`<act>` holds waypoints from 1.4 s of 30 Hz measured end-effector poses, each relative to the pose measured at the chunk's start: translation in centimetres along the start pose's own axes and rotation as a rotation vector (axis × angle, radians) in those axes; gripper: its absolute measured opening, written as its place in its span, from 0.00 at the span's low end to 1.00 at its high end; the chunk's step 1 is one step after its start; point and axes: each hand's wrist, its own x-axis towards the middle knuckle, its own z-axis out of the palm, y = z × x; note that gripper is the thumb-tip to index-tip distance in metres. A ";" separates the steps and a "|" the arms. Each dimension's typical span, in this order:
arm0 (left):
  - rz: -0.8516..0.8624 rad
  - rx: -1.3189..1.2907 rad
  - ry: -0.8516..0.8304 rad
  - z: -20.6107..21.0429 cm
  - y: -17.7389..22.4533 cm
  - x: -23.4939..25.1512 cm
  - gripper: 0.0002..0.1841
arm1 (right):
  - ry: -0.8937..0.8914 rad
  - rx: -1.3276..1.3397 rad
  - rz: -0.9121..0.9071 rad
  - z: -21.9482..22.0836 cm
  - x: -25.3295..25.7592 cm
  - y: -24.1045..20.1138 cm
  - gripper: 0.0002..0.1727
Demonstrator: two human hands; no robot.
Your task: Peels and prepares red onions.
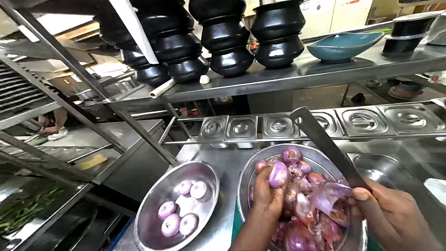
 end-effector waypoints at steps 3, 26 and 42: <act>-0.065 -0.101 -0.009 0.1 0.8 -0.1 0.11 | -0.022 -0.023 0.057 -0.3 0.1 0.8 0.34; 0.117 0.213 -0.347 0.4 -0.8 -3.8 0.11 | -0.140 -0.323 0.000 4.7 1.8 -1.7 0.43; 0.066 0.300 -0.374 0.4 -0.4 -3.5 0.10 | -0.185 -0.352 -0.297 4.2 0.2 -1.8 0.39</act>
